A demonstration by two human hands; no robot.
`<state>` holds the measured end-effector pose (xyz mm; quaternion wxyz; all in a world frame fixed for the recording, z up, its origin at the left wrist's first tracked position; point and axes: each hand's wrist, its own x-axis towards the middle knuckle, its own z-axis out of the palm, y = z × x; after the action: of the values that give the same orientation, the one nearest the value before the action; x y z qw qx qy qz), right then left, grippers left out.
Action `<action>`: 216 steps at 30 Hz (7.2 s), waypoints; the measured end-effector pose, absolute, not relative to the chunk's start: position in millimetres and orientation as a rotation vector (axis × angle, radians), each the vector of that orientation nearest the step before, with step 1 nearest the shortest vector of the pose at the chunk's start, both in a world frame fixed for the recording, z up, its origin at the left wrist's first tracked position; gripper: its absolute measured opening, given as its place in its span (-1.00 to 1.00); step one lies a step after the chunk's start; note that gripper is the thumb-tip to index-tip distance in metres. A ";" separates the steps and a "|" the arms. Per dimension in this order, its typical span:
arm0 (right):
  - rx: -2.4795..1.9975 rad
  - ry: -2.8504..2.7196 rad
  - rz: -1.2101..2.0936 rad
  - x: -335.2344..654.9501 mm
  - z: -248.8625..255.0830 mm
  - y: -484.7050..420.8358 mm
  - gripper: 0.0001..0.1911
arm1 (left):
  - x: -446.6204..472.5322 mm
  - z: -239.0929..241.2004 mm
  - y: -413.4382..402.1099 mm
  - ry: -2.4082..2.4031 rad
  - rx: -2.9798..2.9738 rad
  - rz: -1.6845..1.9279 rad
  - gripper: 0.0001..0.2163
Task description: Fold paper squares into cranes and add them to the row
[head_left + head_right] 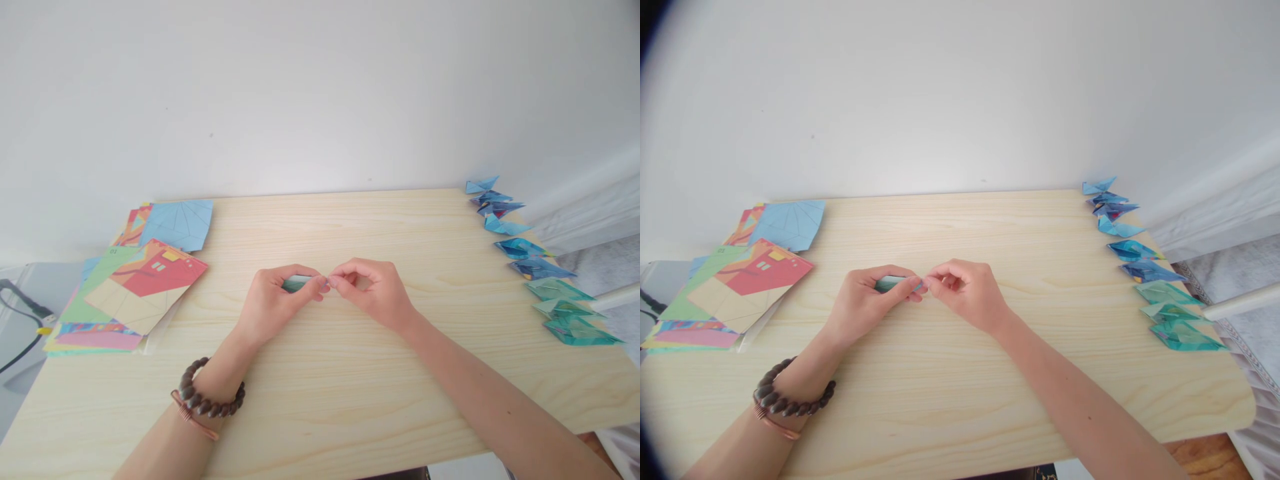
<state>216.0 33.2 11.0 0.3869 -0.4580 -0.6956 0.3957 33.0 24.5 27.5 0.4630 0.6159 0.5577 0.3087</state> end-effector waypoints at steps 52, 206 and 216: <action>-1.086 -1.915 1.009 216.3 12.9 30.2 -0.95 | 32.0 29.1 24.8 1.332 1.690 0.786 -0.86; -0.775 -2.110 0.143 226.2 15.4 35.6 -0.81 | 22.9 16.3 24.6 1.239 2.364 0.939 -0.93; -0.770 -2.017 0.284 225.5 16.6 34.9 -0.84 | 31.6 13.8 20.7 1.157 1.645 1.155 -0.73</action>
<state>225.5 34.9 16.6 0.4636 -0.3135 -0.8207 0.1155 31.6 20.7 13.8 0.3998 0.6501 0.4572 0.4567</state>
